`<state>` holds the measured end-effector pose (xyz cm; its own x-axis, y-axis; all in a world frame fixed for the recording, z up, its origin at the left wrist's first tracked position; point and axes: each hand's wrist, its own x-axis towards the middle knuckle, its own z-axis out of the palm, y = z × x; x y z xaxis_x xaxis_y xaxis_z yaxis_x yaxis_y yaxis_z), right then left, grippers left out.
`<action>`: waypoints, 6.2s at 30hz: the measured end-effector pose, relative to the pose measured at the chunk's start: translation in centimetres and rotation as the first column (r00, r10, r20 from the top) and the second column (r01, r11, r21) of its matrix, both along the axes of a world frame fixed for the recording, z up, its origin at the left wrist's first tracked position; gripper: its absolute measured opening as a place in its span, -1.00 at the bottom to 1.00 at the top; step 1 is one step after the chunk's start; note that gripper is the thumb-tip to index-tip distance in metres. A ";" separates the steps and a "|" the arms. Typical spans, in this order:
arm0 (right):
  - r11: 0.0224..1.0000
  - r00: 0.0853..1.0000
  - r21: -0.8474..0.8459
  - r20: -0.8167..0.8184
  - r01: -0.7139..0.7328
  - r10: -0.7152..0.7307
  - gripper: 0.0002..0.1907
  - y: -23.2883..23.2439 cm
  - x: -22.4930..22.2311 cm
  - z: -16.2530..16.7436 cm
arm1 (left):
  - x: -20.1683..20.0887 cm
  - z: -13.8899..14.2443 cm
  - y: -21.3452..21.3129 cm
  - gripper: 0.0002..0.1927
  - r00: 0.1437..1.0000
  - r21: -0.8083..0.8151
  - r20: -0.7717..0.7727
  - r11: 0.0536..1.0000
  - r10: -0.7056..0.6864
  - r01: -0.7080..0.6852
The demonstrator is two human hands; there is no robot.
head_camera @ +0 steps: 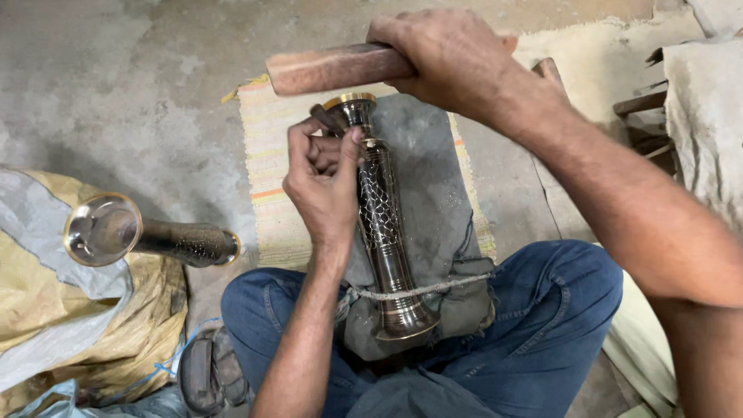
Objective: The person uses a chisel and wooden mallet to engrave a floral pattern onto a metal vase. They repeatedly strike the chisel to deepen the design, rotating the vase to access different sections.
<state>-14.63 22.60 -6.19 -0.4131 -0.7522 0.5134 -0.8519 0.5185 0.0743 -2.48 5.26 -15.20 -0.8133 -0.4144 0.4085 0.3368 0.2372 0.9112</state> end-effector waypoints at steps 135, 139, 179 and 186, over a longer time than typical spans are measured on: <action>0.989 0.998 0.135 -0.016 0.058 -0.057 -0.81 1.3 2.5 3.8 | 0.1 -0.4 -0.6 -0.66 0.995 -0.024 0.024 0.995 -0.100 0.100; 0.984 0.991 0.126 0.008 0.130 -0.132 -0.80 2.4 2.4 3.1 | -1.2 0.5 -1.5 -0.65 0.984 -0.086 0.075 0.982 -0.163 0.169; 0.837 0.790 -0.111 0.417 0.535 -0.449 -0.66 6.6 6.5 -3.7 | -3.4 3.1 -4.4 -0.61 0.847 -0.309 0.260 0.791 -0.464 0.528; 0.883 0.872 -0.165 0.315 0.440 -0.376 -0.73 6.1 6.1 -3.8 | -3.5 3.1 -5.2 -0.58 0.766 -0.202 0.242 0.741 -0.595 0.640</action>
